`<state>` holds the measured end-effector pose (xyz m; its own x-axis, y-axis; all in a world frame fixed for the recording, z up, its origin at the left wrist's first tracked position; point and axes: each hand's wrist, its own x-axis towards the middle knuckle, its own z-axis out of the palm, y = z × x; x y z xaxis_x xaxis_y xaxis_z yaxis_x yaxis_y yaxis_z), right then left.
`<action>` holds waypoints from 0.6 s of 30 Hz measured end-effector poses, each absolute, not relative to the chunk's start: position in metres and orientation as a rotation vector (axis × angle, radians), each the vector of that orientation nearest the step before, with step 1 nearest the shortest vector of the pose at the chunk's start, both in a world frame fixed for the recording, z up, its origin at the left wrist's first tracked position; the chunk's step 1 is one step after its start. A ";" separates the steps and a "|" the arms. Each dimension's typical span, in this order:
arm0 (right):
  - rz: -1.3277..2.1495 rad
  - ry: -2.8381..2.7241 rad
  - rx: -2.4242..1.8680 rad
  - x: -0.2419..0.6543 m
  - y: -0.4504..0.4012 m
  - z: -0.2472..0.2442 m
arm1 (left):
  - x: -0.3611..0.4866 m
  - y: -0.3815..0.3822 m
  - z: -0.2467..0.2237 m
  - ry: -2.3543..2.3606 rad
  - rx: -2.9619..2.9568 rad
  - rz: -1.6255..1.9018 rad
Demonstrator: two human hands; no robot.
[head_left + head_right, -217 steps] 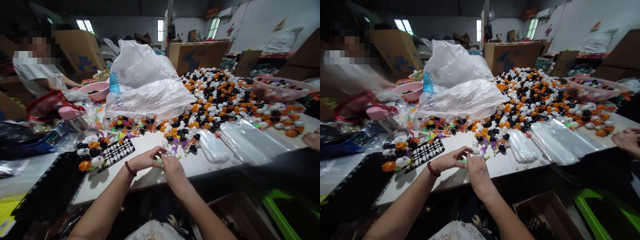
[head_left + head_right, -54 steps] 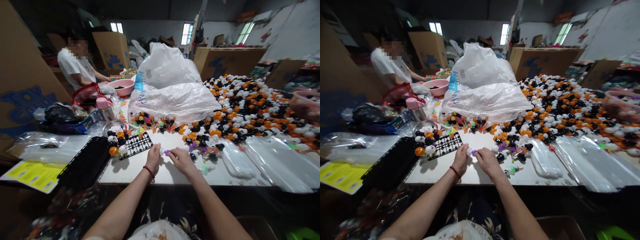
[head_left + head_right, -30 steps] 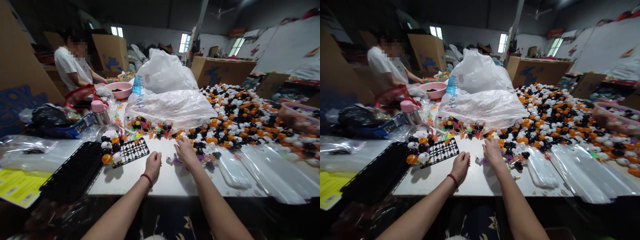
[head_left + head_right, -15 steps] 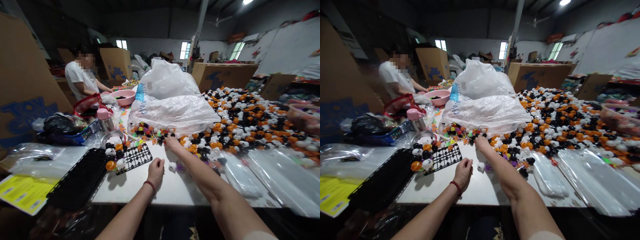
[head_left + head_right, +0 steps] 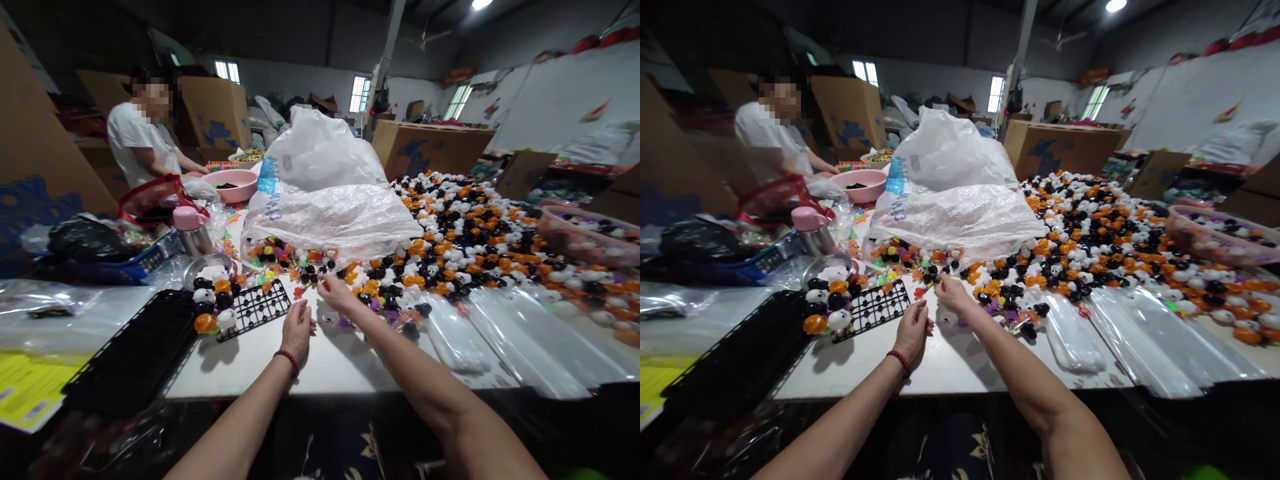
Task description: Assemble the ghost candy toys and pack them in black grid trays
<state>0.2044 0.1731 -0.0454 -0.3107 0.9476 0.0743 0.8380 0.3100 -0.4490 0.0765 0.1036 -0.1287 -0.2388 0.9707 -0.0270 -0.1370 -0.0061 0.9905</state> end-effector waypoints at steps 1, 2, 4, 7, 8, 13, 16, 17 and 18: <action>0.387 -2.170 -1.659 0.213 0.182 -0.039 | 0.077 0.103 -0.129 1.287 0.988 1.417; 0.285 -2.115 -1.726 0.222 0.191 -0.034 | 0.077 0.102 -0.129 1.297 1.018 1.398; 0.097 -2.123 -1.867 0.240 0.205 -0.026 | 0.075 0.100 -0.127 1.313 1.086 1.382; -0.011 -2.225 -1.999 0.259 0.215 -0.025 | 0.073 0.098 -0.126 1.334 1.137 1.376; -0.026 -2.238 -1.999 0.262 0.216 -0.027 | 0.072 0.098 -0.126 1.343 1.122 1.368; -0.056 -2.293 -1.982 0.254 0.220 -0.036 | 0.071 0.105 -0.134 1.356 1.057 1.339; -0.071 -2.322 -1.902 0.241 0.214 -0.031 | 0.070 0.111 -0.138 1.339 1.027 1.333; -0.043 -2.312 -1.849 0.235 0.210 -0.028 | 0.069 0.112 -0.139 1.325 1.008 1.334; 0.014 -2.288 -1.783 0.229 0.204 -0.027 | 0.068 0.114 -0.140 1.307 0.987 1.348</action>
<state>0.2293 0.2036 -0.0268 -0.2261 0.9569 0.1824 0.9546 0.2549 -0.1540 0.0685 0.1138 -0.1397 -0.1931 0.9783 -0.0748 -0.1046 0.0552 0.9930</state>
